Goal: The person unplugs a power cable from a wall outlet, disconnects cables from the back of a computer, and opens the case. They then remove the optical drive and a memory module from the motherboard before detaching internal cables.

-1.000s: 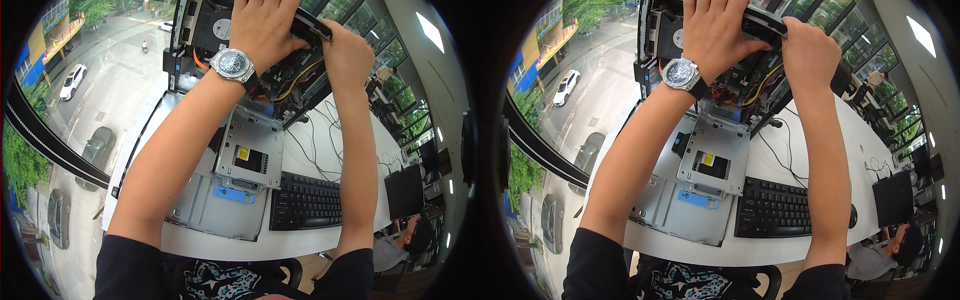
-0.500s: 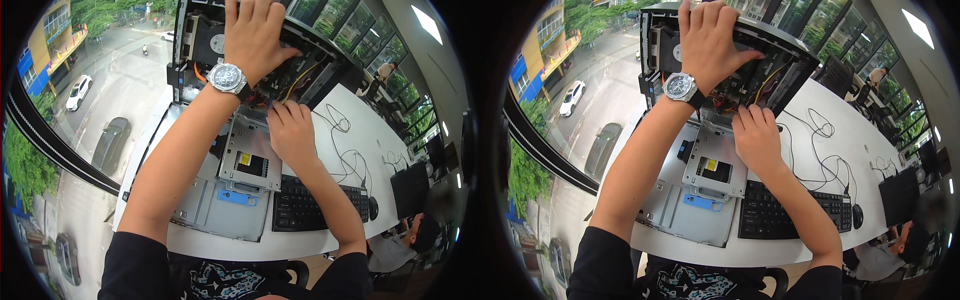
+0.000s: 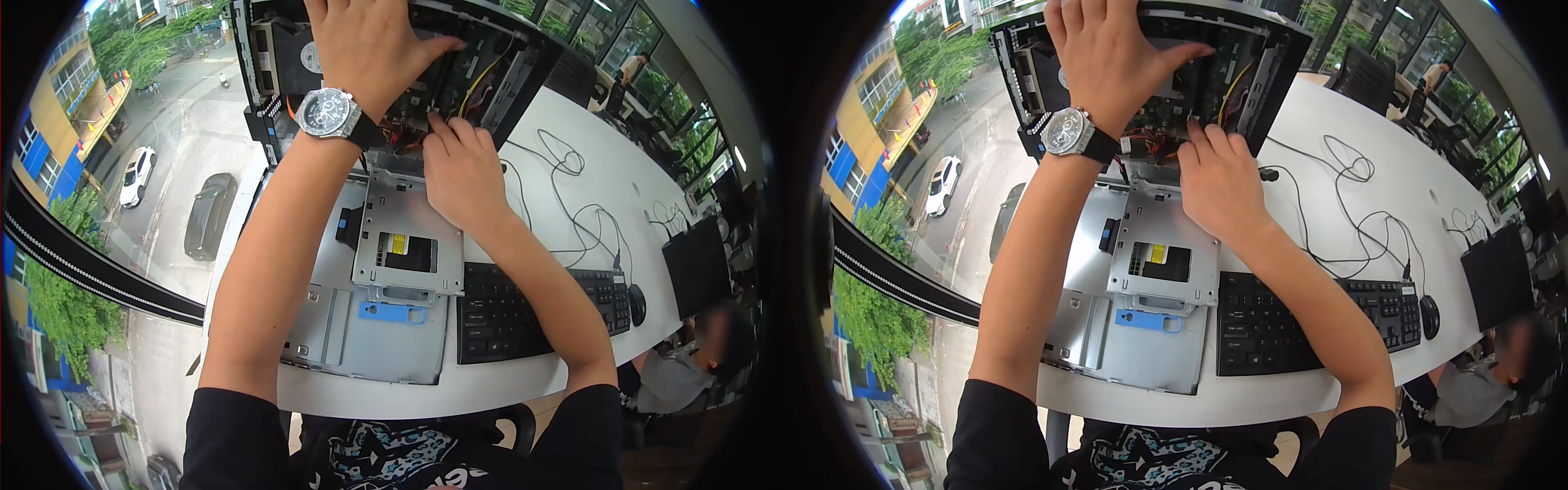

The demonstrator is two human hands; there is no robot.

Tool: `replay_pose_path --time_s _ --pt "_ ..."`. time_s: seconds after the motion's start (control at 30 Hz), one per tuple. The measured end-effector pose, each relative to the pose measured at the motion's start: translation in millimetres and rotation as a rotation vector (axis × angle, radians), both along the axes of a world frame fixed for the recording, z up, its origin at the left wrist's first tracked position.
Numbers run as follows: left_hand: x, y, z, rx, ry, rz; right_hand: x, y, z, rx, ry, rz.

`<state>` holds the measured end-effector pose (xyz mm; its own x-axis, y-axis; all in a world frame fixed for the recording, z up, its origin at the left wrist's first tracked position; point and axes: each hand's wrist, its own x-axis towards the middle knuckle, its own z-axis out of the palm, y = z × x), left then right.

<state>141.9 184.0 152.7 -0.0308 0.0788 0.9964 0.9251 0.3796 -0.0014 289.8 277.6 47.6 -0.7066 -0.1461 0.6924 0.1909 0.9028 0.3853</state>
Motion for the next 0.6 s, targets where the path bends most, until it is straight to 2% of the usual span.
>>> replay_pose_path --time_s 0.23,0.3,0.6 --pt "3.5 1.2 0.2 0.002 0.009 -0.052 -2.3 0.8 -2.8 0.028 -0.006 -0.037" --pt "1.1 4.4 0.6 -0.019 -0.007 0.041 -2.1 -0.1 -2.1 0.034 -0.010 -0.053" --pt "1.2 5.8 -0.3 -0.006 0.011 0.056 -2.3 -2.0 -4.6 0.029 -0.030 -0.093"
